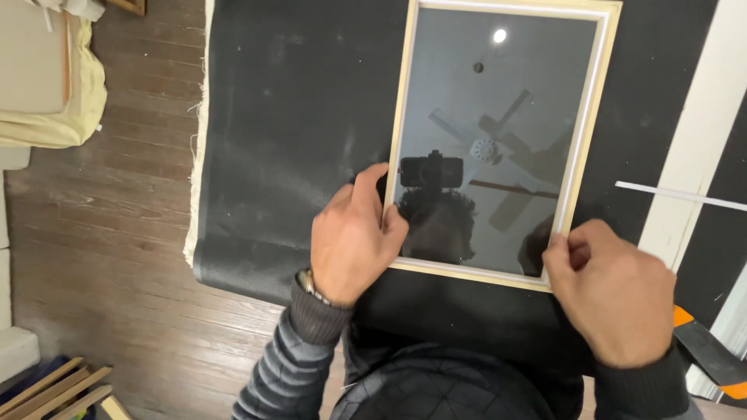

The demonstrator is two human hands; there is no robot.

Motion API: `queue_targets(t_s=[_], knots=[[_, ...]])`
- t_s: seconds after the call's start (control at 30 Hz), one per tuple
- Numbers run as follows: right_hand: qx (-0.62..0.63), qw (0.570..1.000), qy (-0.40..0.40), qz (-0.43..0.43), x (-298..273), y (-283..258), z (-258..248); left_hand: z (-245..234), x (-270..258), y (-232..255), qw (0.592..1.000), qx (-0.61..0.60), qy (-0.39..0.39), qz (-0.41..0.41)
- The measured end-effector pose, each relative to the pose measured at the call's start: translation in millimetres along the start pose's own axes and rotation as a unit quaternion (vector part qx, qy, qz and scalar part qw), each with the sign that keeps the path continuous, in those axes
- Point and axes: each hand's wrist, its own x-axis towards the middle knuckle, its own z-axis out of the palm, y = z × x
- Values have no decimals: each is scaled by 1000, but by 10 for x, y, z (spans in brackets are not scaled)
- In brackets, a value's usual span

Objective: Preparing an art print for a frame by cutting a foam board backing and cleaning the glass.

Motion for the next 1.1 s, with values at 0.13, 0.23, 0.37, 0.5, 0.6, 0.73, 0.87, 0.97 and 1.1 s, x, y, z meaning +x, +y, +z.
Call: queue_targets(t_s=[0.13, 0.23, 0.37, 0.5, 0.6, 0.73, 0.87, 0.97, 1.1], knots=[[-4, 1000, -3, -16, 239, -39, -80, -16, 330, -58, 999, 22, -35, 16], [-10, 998, 20, -55, 484, 7, -83, 11, 671, -133, 998, 28, -50, 33], [-45, 992, 53, -101, 927, 82, -53, 149, 1177, -246, 996, 33, -53, 61], [-20, 991, 69, -116, 1354, 216, 21, 373, 1606, -386, 993, 71, -17, 92], [-58, 977, 117, -168, 1622, 247, -20, 435, 1762, -437, 992, 75, 18, 101], [-169, 900, 271, -296, 2219, 714, -62, 427, 1808, -495, 992, -18, 56, 112], [-437, 740, 316, -402, 3082, 1434, 320, 340, 1805, -459, 986, -141, 71, 53], [-447, 751, 268, -405, 3438, 1609, 467, 313, 1826, -551, 968, -242, 70, -2], [-357, 808, 236, -405, 3643, 2189, 490, 349, 1888, -715, 944, -321, 80, -3]])
